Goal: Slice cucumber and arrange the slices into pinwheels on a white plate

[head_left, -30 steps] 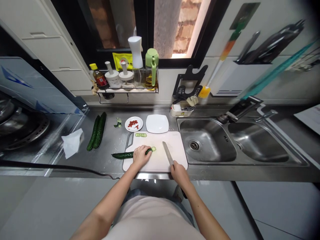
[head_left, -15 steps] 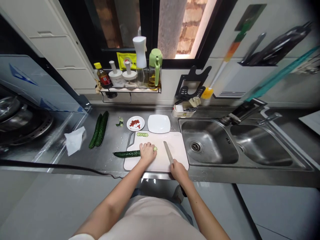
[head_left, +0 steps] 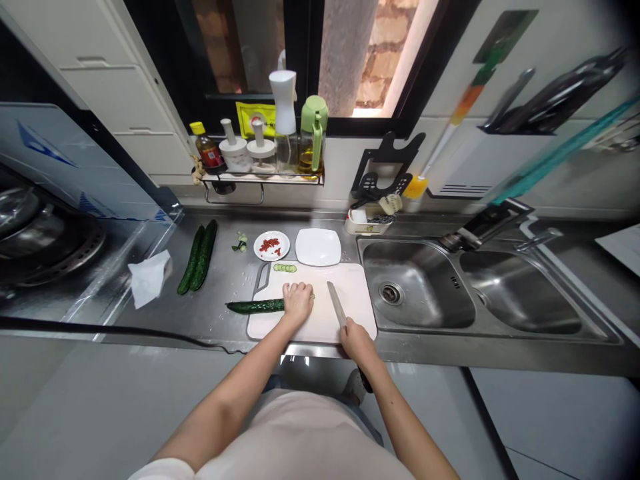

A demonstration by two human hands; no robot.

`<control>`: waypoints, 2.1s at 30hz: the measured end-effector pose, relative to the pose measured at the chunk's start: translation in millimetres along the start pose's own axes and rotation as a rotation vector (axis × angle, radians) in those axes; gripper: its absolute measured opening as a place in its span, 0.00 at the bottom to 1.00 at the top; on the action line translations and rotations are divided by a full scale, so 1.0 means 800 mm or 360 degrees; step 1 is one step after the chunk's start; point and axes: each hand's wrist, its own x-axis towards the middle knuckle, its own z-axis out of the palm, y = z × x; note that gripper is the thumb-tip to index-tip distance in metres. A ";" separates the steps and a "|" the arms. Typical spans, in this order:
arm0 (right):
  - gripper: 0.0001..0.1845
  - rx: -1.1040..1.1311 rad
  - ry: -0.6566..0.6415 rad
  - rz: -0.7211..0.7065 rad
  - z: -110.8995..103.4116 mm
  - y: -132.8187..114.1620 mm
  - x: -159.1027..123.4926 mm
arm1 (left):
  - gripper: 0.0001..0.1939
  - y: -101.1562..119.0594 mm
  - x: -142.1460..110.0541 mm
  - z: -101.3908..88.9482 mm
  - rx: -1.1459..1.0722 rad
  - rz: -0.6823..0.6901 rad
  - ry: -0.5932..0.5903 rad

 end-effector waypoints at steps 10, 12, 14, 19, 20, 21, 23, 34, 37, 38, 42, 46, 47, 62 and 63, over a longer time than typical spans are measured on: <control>0.16 0.0000 0.0021 -0.0021 0.002 0.002 0.002 | 0.04 -0.021 0.041 -0.028 -0.0282 -0.0430 0.0079; 0.16 0.0006 0.0017 -0.0016 0.002 0.002 0.002 | 0.04 -0.035 0.055 -0.030 -0.0343 -0.0585 0.0058; 0.16 0.0010 0.0004 -0.0010 0.001 0.002 0.001 | 0.05 -0.047 0.067 -0.029 -0.0399 -0.0680 0.0044; 0.17 0.0018 0.0003 -0.0010 0.000 0.002 0.001 | 0.05 -0.062 0.087 -0.021 -0.0377 -0.0651 0.0053; 0.17 0.0020 0.0008 -0.0009 0.000 0.002 0.001 | 0.07 -0.063 0.090 -0.020 -0.0349 -0.0639 0.0056; 0.17 0.0020 0.0009 -0.0007 0.001 0.003 0.001 | 0.08 -0.064 0.092 -0.018 -0.0319 -0.0629 0.0060; 0.17 0.0017 0.0007 -0.0005 0.001 0.003 0.001 | 0.10 -0.066 0.096 -0.017 -0.0267 -0.0610 0.0067; 0.15 0.0004 0.0037 -0.0021 0.001 0.002 0.000 | 0.10 -0.069 0.099 -0.008 -0.0200 -0.0518 0.0099; 0.15 0.0016 0.0032 -0.0018 0.001 0.003 0.000 | 0.10 -0.072 0.098 -0.008 -0.0214 -0.0516 0.0115; 0.15 0.0024 0.0028 -0.0019 0.001 0.003 0.001 | 0.10 -0.074 0.097 -0.009 -0.0214 -0.0514 0.0116; 0.16 0.0046 0.0012 -0.0020 0.002 0.005 0.001 | 0.09 -0.085 0.091 -0.012 -0.0153 -0.0413 0.0108; 0.16 0.0042 0.0016 -0.0027 0.003 0.004 0.002 | 0.10 -0.092 0.086 -0.015 -0.0057 -0.0267 0.0095; 0.16 0.0039 0.0021 -0.0025 0.003 0.005 0.002 | 0.10 -0.092 0.085 -0.015 -0.0038 -0.0237 0.0085; 0.15 0.0037 0.0019 -0.0008 0.004 0.005 0.004 | 0.14 -0.090 0.091 -0.007 0.0048 -0.0145 0.0045; 0.15 0.0036 0.0019 -0.0006 0.004 0.005 0.004 | 0.14 -0.090 0.091 -0.007 0.0045 -0.0147 0.0042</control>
